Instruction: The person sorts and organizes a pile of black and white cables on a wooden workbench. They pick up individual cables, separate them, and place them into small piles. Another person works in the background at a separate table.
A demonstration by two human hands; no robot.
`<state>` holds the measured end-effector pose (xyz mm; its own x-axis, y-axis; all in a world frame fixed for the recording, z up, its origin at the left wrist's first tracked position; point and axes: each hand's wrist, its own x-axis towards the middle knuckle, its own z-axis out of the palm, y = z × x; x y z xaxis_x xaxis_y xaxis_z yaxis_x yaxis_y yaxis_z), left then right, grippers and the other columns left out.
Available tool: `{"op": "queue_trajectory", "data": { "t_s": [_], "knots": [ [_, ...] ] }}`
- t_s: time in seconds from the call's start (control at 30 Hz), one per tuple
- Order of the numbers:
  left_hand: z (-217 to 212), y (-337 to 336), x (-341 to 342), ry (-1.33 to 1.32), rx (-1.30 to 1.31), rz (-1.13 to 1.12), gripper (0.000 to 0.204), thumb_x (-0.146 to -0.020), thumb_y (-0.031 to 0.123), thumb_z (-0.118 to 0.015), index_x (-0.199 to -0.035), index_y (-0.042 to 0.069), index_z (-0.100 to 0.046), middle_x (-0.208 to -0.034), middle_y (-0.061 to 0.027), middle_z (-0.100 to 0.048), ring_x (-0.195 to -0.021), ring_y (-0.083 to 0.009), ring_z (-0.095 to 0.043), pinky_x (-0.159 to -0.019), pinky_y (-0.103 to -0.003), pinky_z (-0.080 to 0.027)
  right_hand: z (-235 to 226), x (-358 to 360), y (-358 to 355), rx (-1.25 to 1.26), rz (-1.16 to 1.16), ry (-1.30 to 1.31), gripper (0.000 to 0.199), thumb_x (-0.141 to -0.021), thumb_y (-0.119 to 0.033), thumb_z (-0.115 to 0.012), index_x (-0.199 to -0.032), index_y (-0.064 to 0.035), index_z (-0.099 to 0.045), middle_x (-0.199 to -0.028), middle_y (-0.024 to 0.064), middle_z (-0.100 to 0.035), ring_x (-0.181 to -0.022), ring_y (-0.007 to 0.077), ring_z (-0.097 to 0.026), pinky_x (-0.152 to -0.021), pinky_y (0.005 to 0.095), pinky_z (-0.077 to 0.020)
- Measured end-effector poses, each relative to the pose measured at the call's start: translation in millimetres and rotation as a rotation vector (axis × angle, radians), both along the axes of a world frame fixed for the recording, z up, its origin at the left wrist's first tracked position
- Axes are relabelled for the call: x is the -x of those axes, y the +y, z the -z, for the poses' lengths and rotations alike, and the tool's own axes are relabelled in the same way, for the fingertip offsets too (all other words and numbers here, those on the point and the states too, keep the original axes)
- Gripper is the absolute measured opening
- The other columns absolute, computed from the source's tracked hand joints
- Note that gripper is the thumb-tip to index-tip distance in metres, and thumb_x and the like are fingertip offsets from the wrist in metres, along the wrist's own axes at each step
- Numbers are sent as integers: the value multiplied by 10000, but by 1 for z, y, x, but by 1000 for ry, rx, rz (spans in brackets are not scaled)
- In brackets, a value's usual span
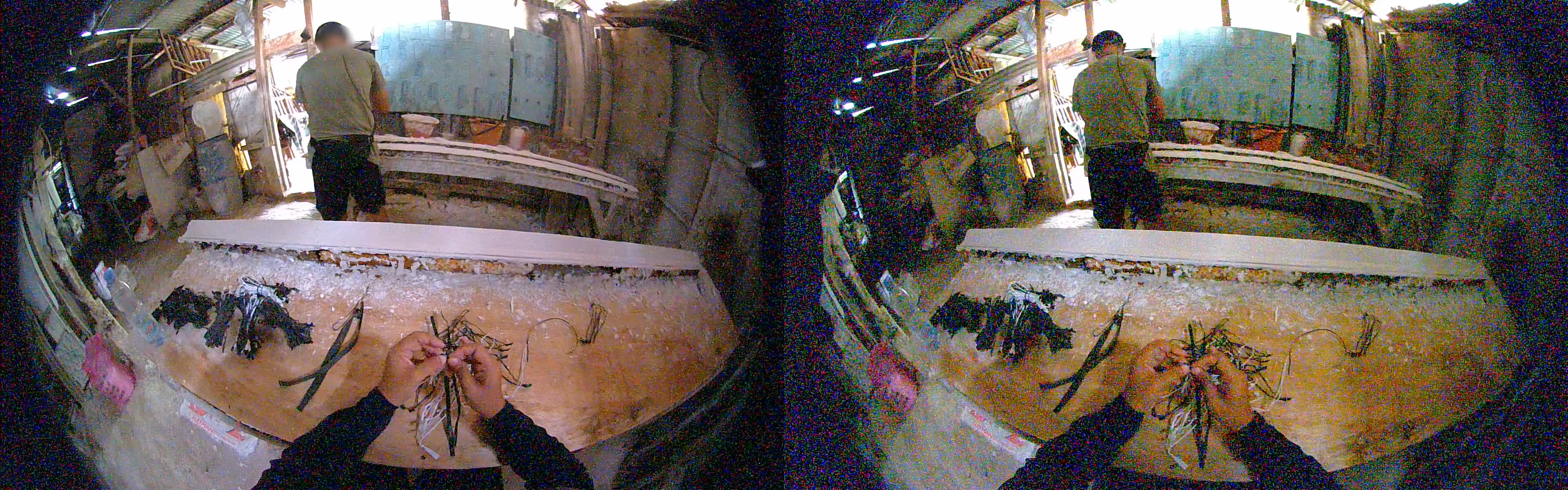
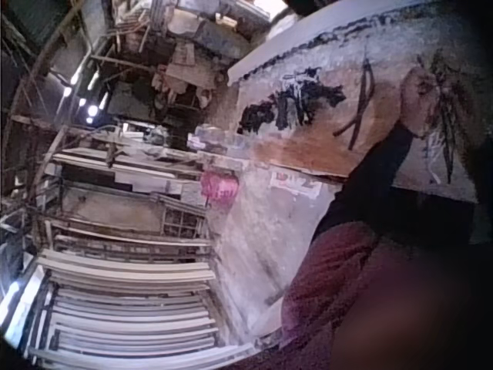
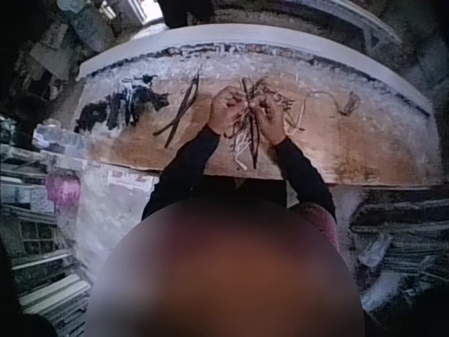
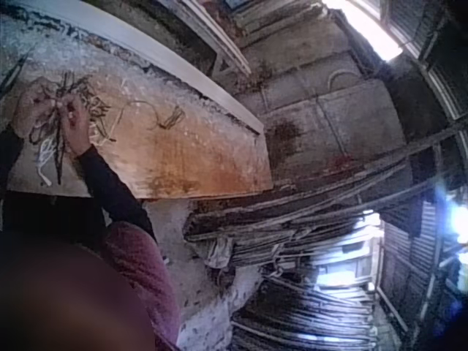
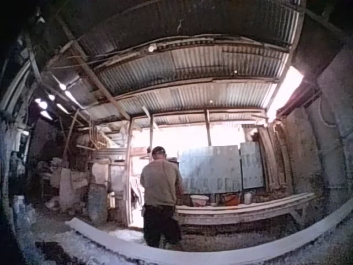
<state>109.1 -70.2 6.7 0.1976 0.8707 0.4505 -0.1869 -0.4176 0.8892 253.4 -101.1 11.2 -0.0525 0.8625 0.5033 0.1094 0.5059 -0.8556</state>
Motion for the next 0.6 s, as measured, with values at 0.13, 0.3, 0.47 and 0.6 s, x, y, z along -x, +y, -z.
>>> {"op": "queue_trajectory", "data": {
  "t_s": [0.13,0.3,0.47,0.6],
  "knots": [
    [0,1,2,-129,295,49,186,-726,27,-626,-887,48,-535,-750,-6,-559,-623,-63,-511,-510,-190,-416,-1,1,-1,-162,87,-265,92,-772,17,-541,-817,-60,-517,-736,34,-574,-726,158,-571,-987,437,-289],
    [-1,2,1,-228,399,37,187,-719,5,-616,-880,50,-532,-731,-5,-556,-596,-59,-507,-479,-182,-400,-1,-2,0,-324,111,-508,153,-757,46,-515,-849,-77,-516,-758,67,-576,-760,236,-581,-988,468,-283],
    [-1,2,0,-206,257,24,182,-717,1,-612,-867,57,-526,-760,-11,-552,-643,-67,-518,-536,-189,-423,-3,-2,0,-382,129,-562,141,-775,20,-518,-883,-67,-492,-748,83,-566,-752,250,-577,-990,463,-286],
    [0,0,-1,-61,145,-10,151,-730,5,-595,-853,59,-525,-793,-13,-552,-676,-80,-524,-572,-205,-432,-2,2,-5,-219,161,-326,73,-812,-19,-509,-870,-48,-475,-729,77,-558,-744,208,-576,-992,436,-286]
  ]
}}
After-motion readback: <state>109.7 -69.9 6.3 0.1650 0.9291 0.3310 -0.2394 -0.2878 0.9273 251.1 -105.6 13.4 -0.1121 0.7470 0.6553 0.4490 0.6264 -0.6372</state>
